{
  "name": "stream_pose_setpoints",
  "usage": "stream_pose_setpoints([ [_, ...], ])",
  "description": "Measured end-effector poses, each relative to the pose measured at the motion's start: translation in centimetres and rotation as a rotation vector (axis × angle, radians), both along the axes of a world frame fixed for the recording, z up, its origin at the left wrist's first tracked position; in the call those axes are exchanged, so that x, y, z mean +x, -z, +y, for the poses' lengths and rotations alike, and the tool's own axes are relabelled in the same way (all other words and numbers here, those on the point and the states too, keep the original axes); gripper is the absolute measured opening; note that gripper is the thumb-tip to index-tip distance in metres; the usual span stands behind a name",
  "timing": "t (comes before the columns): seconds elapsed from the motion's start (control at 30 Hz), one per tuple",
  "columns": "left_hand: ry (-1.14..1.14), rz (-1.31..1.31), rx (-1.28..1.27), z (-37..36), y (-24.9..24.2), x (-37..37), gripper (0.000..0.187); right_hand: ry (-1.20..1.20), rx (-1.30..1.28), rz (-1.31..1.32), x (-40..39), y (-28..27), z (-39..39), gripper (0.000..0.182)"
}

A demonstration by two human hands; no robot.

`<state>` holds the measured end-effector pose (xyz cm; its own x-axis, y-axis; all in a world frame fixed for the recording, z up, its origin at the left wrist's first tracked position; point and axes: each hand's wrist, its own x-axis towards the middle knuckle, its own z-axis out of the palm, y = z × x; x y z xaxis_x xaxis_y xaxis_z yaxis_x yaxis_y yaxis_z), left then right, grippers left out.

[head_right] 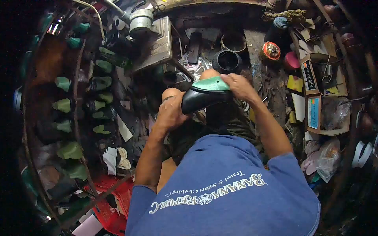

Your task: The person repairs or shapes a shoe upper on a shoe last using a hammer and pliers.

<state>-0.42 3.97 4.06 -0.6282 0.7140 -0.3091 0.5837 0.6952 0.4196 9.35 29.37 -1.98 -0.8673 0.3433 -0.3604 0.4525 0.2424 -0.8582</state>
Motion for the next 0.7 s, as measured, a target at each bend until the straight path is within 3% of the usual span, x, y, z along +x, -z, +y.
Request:
stream_pose_setpoints([
  [0.03, 0.004, 0.011, 0.002, 0.0, -0.2, -0.2, 0.065, -0.159, 0.154, -0.012, -1.4, 0.2, -0.3, 0.049],
  [0.1, 0.121, 0.217, 0.13, -0.2, -0.8, -0.6, 0.067, -0.122, 0.19, -0.007, -1.4, -0.7, -0.9, 0.05],
  [0.2, 0.198, 0.307, 0.2, -0.8, -3.0, -1.4, 0.07, -0.046, -0.154, -0.048, -0.6, -3.4, -1.4, 0.042],
  [0.23, 0.187, 0.313, 0.201, -1.0, -4.7, -1.4, 0.07, -0.057, -0.149, -0.044, 0.2, -4.5, -1.7, 0.042],
  [0.33, 0.305, 0.37, 0.253, -1.4, -9.1, -0.8, 0.07, 0.032, -1.072, 0.087, 2.0, -5.4, -2.0, 0.036],
  [0.47, 0.371, 0.415, 0.228, -1.4, -8.7, -1.9, 0.068, 0.041, -1.247, 0.088, 3.2, -3.0, -3.9, 0.044],
  [0.57, 0.225, 0.496, 0.322, -2.1, -3.0, -3.0, 0.069, 0.135, -1.27, 0.16, 3.0, -3.1, -6.5, 0.049],
  [0.63, -0.455, 0.014, 0.648, -1.5, -0.5, -2.2, 0.068, 0.125, -1.219, 0.184, 2.4, -2.2, -7.3, 0.052],
  [0.67, -0.562, -0.661, 0.71, -1.5, -1.2, -1.9, 0.063, 0.195, -1.225, 0.24, 1.8, -1.7, -7.8, 0.053],
  [0.7, -0.556, -0.661, 0.707, -1.0, -0.6, -0.9, 0.063, 0.27, -1.23, 0.292, 1.5, -1.5, -8.2, 0.054],
])
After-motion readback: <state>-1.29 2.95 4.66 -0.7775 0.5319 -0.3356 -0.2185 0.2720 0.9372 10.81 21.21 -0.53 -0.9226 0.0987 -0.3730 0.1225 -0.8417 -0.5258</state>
